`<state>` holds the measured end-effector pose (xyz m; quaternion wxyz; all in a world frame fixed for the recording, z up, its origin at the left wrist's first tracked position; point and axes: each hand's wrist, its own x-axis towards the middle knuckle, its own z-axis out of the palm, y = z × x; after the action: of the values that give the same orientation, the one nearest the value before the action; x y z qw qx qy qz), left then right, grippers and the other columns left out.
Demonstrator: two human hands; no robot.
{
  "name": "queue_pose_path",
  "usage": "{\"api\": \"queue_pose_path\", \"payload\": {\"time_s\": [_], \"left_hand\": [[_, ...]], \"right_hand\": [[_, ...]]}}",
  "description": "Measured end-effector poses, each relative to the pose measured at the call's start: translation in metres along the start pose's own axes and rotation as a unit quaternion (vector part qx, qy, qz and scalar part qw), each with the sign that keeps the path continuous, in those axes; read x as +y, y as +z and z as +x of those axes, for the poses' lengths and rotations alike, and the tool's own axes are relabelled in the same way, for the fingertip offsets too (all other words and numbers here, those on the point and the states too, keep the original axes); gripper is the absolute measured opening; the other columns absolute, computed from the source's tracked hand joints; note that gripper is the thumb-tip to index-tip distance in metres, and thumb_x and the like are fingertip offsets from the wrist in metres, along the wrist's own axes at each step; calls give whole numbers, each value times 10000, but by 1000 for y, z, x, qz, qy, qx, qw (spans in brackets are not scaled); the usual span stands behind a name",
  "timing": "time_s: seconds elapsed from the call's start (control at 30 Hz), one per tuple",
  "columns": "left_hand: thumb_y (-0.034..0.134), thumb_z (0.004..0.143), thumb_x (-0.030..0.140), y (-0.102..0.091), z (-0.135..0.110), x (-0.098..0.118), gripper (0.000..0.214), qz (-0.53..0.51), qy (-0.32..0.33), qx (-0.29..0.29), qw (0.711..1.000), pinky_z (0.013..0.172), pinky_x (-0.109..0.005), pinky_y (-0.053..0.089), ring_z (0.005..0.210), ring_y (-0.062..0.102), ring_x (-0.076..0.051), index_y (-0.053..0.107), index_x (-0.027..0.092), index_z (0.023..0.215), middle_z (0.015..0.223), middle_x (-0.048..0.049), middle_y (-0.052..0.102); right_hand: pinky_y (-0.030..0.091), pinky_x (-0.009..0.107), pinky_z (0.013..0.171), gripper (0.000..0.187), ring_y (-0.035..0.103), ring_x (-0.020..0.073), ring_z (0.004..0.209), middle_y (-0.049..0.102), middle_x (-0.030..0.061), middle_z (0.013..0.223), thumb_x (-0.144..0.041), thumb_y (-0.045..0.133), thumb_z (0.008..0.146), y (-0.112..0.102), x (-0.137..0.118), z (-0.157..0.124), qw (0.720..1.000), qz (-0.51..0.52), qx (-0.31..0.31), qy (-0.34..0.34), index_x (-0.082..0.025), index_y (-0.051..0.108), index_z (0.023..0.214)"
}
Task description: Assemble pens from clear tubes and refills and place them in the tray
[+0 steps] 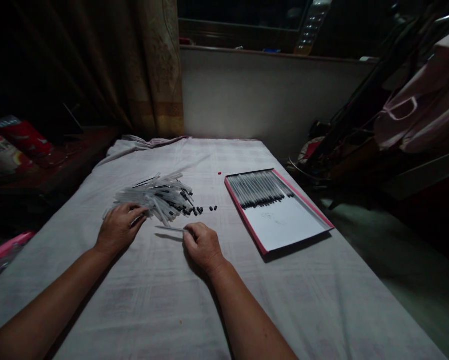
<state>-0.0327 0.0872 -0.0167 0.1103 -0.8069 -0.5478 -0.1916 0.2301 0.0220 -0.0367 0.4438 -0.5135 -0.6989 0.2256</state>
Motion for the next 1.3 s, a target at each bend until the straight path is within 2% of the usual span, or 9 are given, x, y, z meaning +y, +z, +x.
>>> {"api": "queue_pose_path", "payload": {"time_s": [0.13, 0.27, 0.37, 0.5, 0.6, 0.93, 1.17, 1.3], "left_hand": [[558, 892, 322, -1, 5, 3, 236, -3, -8, -4, 1000, 844, -474, 491, 996, 630, -333, 725, 200, 1006, 1071, -135, 700], [497, 925, 363, -7, -11, 14, 267, -99, 0, 41, 994, 893, -470, 495, 1013, 651, -313, 692, 197, 999, 1067, -124, 723], [487, 941, 413, -11, -35, 26, 275, -217, -62, 50, 973, 835, -363, 537, 896, 694, -233, 658, 215, 1026, 982, -71, 745], [507, 920, 461, -16, -58, 41, 305, -300, -133, 20, 944, 789, -313, 555, 856, 709, -209, 659, 212, 1008, 940, -52, 747], [506, 907, 473, -18, -62, 46, 318, -317, -141, 20, 938, 793, -312, 560, 867, 706, -211, 669, 215, 994, 939, -53, 746], [493, 938, 414, -22, -60, 49, 274, -297, -93, 18, 950, 772, -295, 552, 818, 693, -191, 668, 208, 981, 897, -46, 729], [508, 945, 389, -25, -61, 56, 253, -319, -50, -10, 946, 769, -286, 550, 816, 692, -187, 681, 205, 968, 888, -52, 730], [541, 915, 401, -26, -62, 57, 255, -362, -78, -50, 928, 740, -280, 559, 792, 705, -187, 708, 210, 943, 873, -45, 753]], "right_hand": [[527, 282, 739, 186, 684, 185, 767, 740, 68, 835, -220, 541, 843, 1, -2, 0, 1000, 5, 10, 19, -183, 717, 891], [530, 265, 685, 205, 678, 173, 714, 741, 49, 803, -228, 543, 824, -2, -4, 0, 998, 44, 43, 30, -191, 734, 889], [538, 260, 673, 224, 683, 170, 707, 750, 43, 797, -217, 544, 813, -5, -9, -1, 992, 99, 66, 34, -194, 757, 878], [536, 253, 650, 217, 678, 164, 674, 753, 43, 757, -188, 557, 779, -8, -16, -3, 989, 136, 60, 18, -190, 771, 813], [545, 262, 668, 213, 681, 167, 680, 756, 47, 759, -181, 563, 769, -7, -18, -4, 990, 133, 45, 10, -188, 773, 804], [556, 288, 679, 216, 700, 192, 713, 771, 55, 783, -194, 559, 769, -10, -16, -3, 992, 116, 35, 27, -203, 772, 803], [556, 296, 694, 218, 698, 191, 706, 763, 68, 783, -181, 556, 765, -5, -15, -6, 993, 116, -15, 20, -184, 772, 799], [533, 276, 640, 213, 688, 180, 670, 753, 61, 756, -244, 592, 813, -9, -16, -6, 985, 124, -104, 61, -163, 781, 868]]}}
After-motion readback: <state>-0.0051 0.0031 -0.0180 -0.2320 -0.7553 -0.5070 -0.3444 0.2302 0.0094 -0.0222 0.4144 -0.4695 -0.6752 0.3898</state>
